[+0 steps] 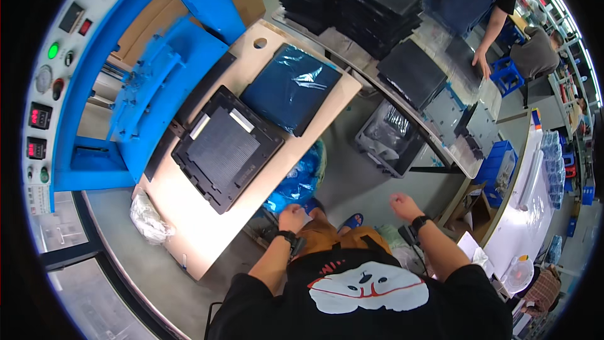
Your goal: Manually assemble plastic and electronic components using a press machine and packaging items into plastic bags.
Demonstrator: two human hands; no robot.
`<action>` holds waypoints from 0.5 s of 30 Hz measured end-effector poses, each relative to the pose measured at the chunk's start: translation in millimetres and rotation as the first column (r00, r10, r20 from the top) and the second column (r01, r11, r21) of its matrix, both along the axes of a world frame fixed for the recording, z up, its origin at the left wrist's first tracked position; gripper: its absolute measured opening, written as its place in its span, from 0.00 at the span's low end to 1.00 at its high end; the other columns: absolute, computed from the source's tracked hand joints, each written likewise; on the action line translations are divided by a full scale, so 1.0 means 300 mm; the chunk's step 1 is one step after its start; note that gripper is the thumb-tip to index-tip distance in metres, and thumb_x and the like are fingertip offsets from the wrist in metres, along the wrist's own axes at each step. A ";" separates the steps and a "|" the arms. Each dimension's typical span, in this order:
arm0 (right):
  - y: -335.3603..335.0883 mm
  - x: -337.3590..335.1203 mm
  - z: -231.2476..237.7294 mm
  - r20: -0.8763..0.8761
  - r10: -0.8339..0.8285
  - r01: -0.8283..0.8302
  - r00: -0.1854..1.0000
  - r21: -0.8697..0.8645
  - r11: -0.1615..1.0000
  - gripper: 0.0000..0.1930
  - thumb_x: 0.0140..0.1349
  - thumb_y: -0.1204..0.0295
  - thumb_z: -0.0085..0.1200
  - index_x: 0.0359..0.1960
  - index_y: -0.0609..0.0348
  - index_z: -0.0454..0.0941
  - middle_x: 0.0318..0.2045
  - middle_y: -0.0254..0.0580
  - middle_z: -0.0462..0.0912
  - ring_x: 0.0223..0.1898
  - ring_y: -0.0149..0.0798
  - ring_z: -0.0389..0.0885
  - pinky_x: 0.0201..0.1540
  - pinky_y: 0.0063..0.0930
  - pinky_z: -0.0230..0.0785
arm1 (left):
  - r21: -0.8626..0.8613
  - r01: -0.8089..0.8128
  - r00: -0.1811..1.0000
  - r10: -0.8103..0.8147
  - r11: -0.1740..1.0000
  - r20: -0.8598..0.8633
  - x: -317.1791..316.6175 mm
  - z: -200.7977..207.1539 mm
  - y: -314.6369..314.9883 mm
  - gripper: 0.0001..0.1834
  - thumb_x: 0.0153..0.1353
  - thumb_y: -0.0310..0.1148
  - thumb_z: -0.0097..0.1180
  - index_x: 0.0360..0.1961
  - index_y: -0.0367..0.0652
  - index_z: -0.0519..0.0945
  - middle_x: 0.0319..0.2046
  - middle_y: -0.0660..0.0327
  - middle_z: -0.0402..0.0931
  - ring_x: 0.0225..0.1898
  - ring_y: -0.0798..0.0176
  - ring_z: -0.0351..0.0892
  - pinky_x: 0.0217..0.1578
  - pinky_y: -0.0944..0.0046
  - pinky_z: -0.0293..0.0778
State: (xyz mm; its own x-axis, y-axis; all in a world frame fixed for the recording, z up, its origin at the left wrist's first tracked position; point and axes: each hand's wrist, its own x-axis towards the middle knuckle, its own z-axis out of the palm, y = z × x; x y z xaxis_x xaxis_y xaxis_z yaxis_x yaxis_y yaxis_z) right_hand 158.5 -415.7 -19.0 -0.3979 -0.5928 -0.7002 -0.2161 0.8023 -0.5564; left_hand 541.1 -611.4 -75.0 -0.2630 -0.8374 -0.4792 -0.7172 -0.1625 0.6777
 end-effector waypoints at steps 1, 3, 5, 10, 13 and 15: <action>-0.091 -0.022 0.074 -0.060 0.004 -0.007 0.998 -0.043 0.999 0.19 0.58 0.63 0.55 0.47 0.61 0.78 0.27 0.44 0.81 0.29 0.39 0.80 0.35 0.32 0.72 | 0.111 0.046 0.994 -0.035 0.993 -0.100 -0.066 0.117 -0.010 0.15 0.56 0.35 0.63 0.41 0.37 0.81 0.35 0.54 0.83 0.40 0.60 0.83 0.43 0.63 0.76; -0.246 -0.048 0.127 -0.027 -0.018 0.013 0.999 -0.162 0.987 0.17 0.59 0.64 0.56 0.47 0.60 0.77 0.27 0.41 0.81 0.29 0.37 0.79 0.34 0.31 0.72 | 0.067 0.134 0.961 -0.113 0.989 -0.252 -0.144 0.271 -0.055 0.12 0.59 0.33 0.61 0.41 0.36 0.80 0.34 0.54 0.83 0.39 0.64 0.82 0.42 0.65 0.76; -0.388 -0.082 0.129 0.047 -0.037 0.049 0.998 -0.287 0.957 0.16 0.60 0.67 0.56 0.47 0.60 0.77 0.28 0.39 0.81 0.29 0.35 0.79 0.35 0.28 0.71 | -0.065 0.208 0.914 -0.217 0.976 -0.342 -0.265 0.424 -0.162 0.13 0.61 0.35 0.59 0.41 0.37 0.80 0.35 0.53 0.82 0.38 0.57 0.83 0.43 0.61 0.76; -0.737 -0.039 0.308 -0.047 0.077 -0.090 0.996 -0.435 0.896 0.15 0.60 0.68 0.56 0.47 0.61 0.77 0.29 0.39 0.81 0.31 0.33 0.79 0.35 0.27 0.71 | -0.481 0.050 0.880 -0.267 0.875 -0.393 -0.636 0.634 -0.541 0.13 0.59 0.35 0.60 0.42 0.40 0.78 0.41 0.53 0.80 0.45 0.52 0.79 0.47 0.58 0.74; -0.875 -0.039 0.381 -0.083 0.204 -0.219 0.976 -0.461 0.860 0.15 0.60 0.68 0.55 0.47 0.61 0.77 0.30 0.43 0.81 0.32 0.38 0.80 0.36 0.31 0.72 | -0.649 0.070 0.947 -0.254 0.758 -0.196 -0.819 0.647 -0.763 0.20 0.55 0.38 0.63 0.47 0.44 0.78 0.51 0.55 0.77 0.55 0.52 0.73 0.54 0.51 0.68; -0.957 -0.055 0.391 -0.194 0.301 -0.358 0.934 -0.557 0.750 0.15 0.59 0.70 0.54 0.47 0.61 0.77 0.31 0.48 0.81 0.33 0.45 0.80 0.38 0.35 0.72 | -0.700 0.156 0.973 -0.230 0.697 -0.012 -0.887 0.623 -0.853 0.20 0.54 0.40 0.64 0.48 0.47 0.80 0.52 0.57 0.77 0.57 0.51 0.71 0.56 0.49 0.65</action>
State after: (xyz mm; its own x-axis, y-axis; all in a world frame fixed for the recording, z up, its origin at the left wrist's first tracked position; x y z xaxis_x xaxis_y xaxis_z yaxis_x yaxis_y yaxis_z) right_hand 142.1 -702.8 98.2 -0.1437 -0.9768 -0.1587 -0.4761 0.2089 -0.8542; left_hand 275.1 -867.4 111.9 -0.4675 -0.8488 0.2470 -0.6088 0.5117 0.6063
